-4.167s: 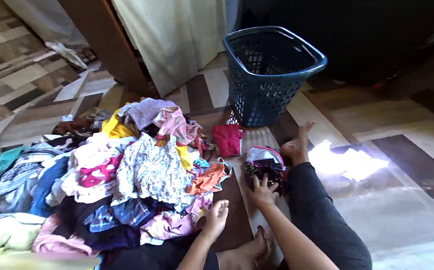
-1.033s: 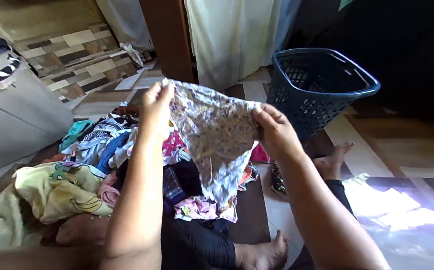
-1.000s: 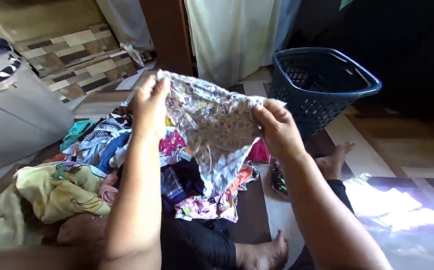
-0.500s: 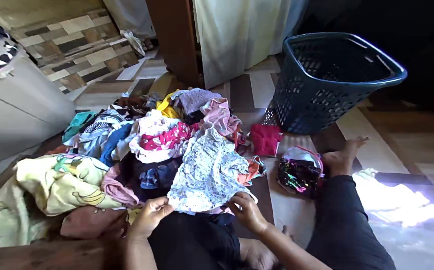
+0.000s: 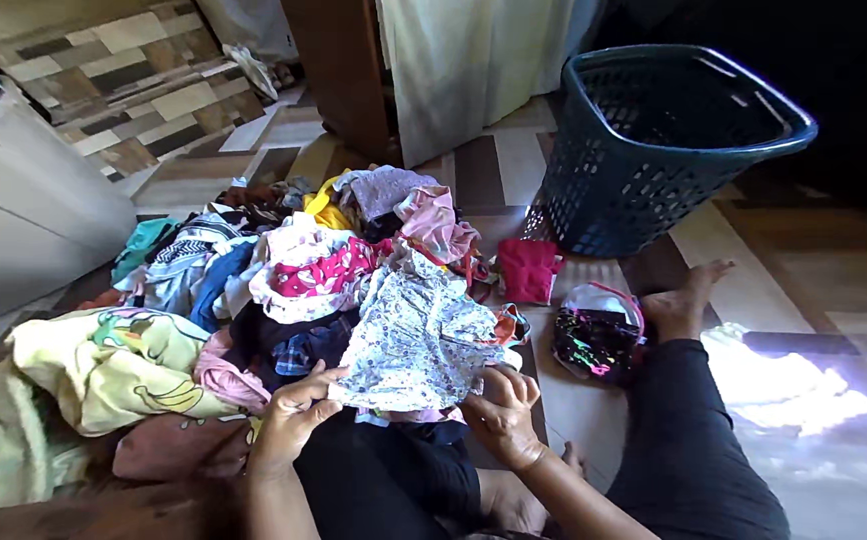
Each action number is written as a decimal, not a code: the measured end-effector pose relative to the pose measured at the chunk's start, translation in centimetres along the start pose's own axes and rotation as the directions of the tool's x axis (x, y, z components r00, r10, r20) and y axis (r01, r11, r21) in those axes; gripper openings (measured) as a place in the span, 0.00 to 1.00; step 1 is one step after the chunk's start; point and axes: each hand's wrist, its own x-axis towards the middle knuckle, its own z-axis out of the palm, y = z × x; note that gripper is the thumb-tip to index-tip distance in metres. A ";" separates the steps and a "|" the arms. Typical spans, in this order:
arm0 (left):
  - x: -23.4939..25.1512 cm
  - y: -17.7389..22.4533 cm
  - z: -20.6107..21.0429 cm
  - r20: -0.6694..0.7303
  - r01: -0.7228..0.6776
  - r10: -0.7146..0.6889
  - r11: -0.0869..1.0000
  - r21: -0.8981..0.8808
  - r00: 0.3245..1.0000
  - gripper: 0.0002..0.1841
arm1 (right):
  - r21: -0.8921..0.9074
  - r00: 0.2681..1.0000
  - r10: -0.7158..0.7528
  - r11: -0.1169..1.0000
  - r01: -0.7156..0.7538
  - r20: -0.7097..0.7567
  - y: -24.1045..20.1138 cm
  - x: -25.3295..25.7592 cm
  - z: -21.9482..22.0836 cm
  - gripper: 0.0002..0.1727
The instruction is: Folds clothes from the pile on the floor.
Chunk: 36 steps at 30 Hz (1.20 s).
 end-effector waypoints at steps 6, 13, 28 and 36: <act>2.2 -0.5 1.6 -0.109 0.082 -0.081 0.997 0.001 0.991 0.06 | -0.011 1.000 0.023 1.000 -0.023 0.002 0.5 1.3 -0.4 0.11; 5.9 -2.7 4.3 -0.077 0.214 -0.214 0.977 -0.006 0.974 0.22 | 0.208 0.930 0.187 0.943 -0.261 0.317 0.8 5.1 0.4 0.14; 8.6 -2.0 5.3 -0.079 0.589 -0.749 0.446 0.673 0.657 0.36 | -0.125 0.288 0.414 0.730 -0.672 0.864 1.9 9.0 2.9 0.23; 11.1 -2.6 7.3 -0.235 0.560 -0.714 0.259 0.787 0.660 0.33 | -0.258 0.197 0.484 0.717 -0.648 0.852 1.9 11.4 3.6 0.25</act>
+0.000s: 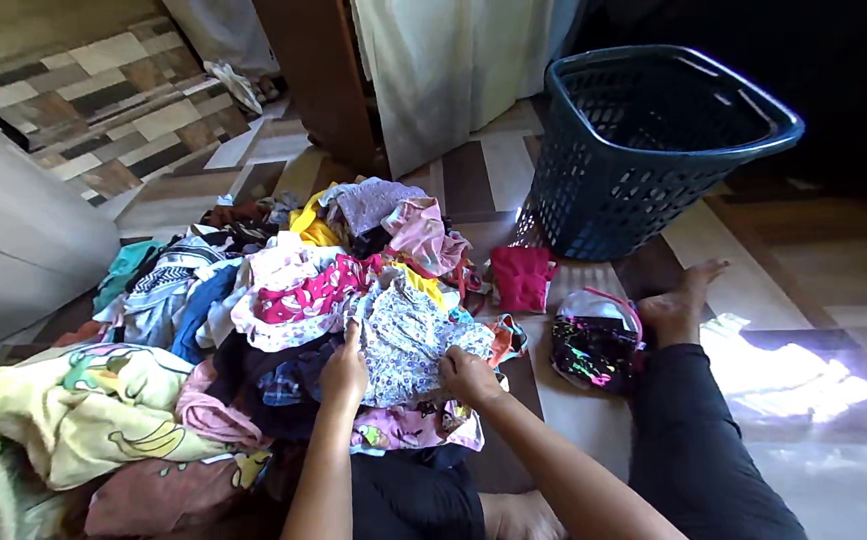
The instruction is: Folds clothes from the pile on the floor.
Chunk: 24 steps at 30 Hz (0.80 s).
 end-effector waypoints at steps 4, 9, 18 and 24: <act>0.0 1.4 -0.3 -0.154 -0.038 0.036 0.999 -0.009 0.987 0.30 | 0.044 0.997 -0.007 0.999 0.011 -0.073 0.2 0.5 0.0 0.24; 1.7 2.3 0.0 -0.223 0.024 -0.020 1.000 0.013 0.975 0.25 | -0.079 0.962 -0.093 0.994 0.075 -0.257 1.2 0.9 1.3 0.25; 10.5 8.1 3.6 -0.126 -0.150 0.138 0.984 -0.095 0.982 0.23 | -0.119 0.961 -0.236 0.968 0.219 -0.145 0.2 3.6 2.4 0.28; 14.9 5.4 6.6 -0.135 -0.124 0.100 0.976 -0.180 0.986 0.29 | -0.012 1.000 0.000 1.000 0.000 0.015 3.4 6.8 2.1 0.35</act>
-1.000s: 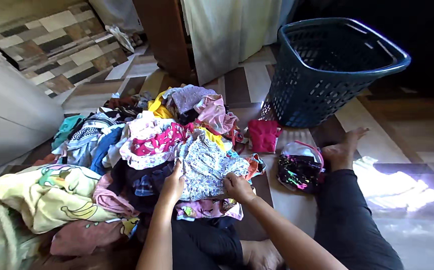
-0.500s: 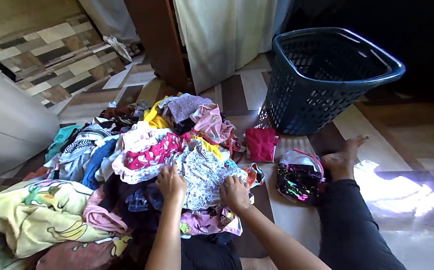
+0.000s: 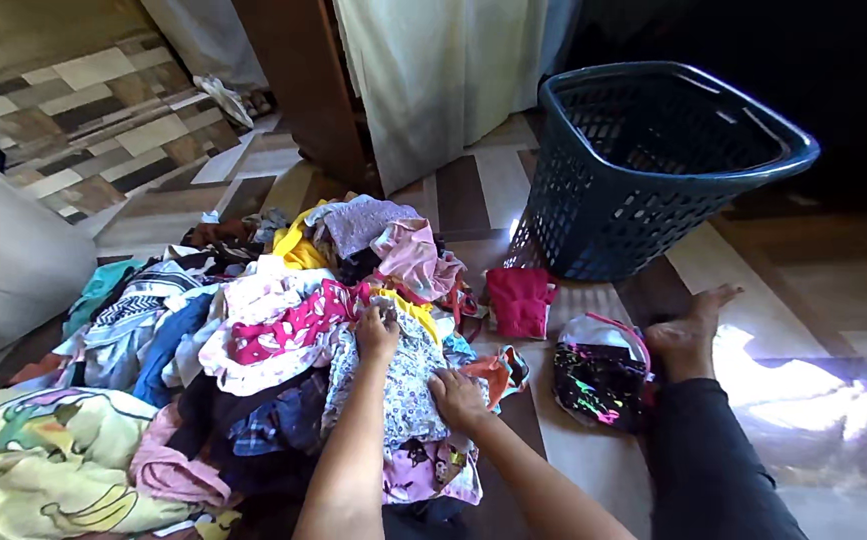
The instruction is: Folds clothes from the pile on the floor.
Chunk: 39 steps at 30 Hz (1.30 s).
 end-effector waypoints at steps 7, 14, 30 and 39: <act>1.1 0.0 0.1 0.179 0.019 -0.008 0.998 -0.061 0.984 0.36 | 0.192 0.990 0.134 0.974 -0.123 -0.047 0.4 3.2 -1.8 0.33; 2.1 -0.4 0.1 0.044 -0.133 0.211 0.751 -0.646 0.977 0.18 | 0.335 0.971 -0.040 0.935 0.119 -0.236 0.0 6.6 -3.5 0.36; 1.7 2.9 -4.5 0.192 -0.062 0.393 0.550 -0.833 0.899 0.22 | 0.826 0.989 -0.042 0.556 -0.094 0.141 -1.2 4.3 -7.7 0.29; 0.0 3.4 -6.9 0.108 -0.151 0.388 0.578 -0.802 0.915 0.33 | 0.495 0.980 0.027 0.860 -0.123 0.196 -1.0 1.7 -9.6 0.32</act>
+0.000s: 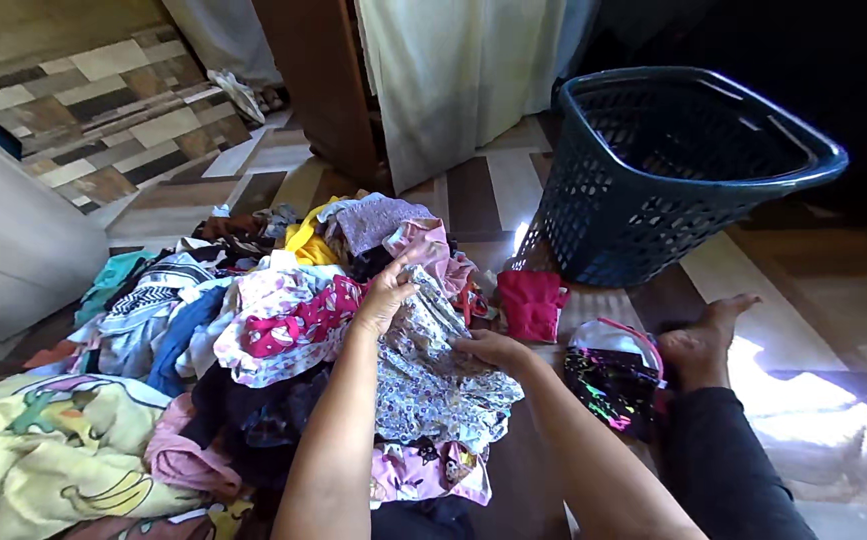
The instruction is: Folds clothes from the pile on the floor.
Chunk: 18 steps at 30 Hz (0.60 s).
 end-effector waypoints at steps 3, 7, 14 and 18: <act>-0.3 -0.2 -0.3 -0.053 -0.008 0.008 1.000 -0.003 0.999 0.31 | -0.089 0.997 0.076 0.993 -0.074 0.016 -0.2 -0.7 -0.3 0.38; 0.1 -0.3 -0.4 -0.056 -0.070 0.067 0.996 -0.056 0.996 0.32 | 0.318 0.995 -0.085 0.943 0.096 -0.048 1.2 -0.9 0.2 0.29; -4.2 1.5 -1.1 -0.162 -0.043 0.049 0.998 0.041 0.986 0.30 | 0.452 0.967 -0.170 0.859 0.239 -0.189 3.2 -2.3 1.6 0.23; -10.2 0.4 -2.6 -0.161 -0.083 0.105 0.987 0.140 0.981 0.30 | 0.277 0.918 -0.344 0.879 0.388 -0.195 4.5 -3.7 2.2 0.25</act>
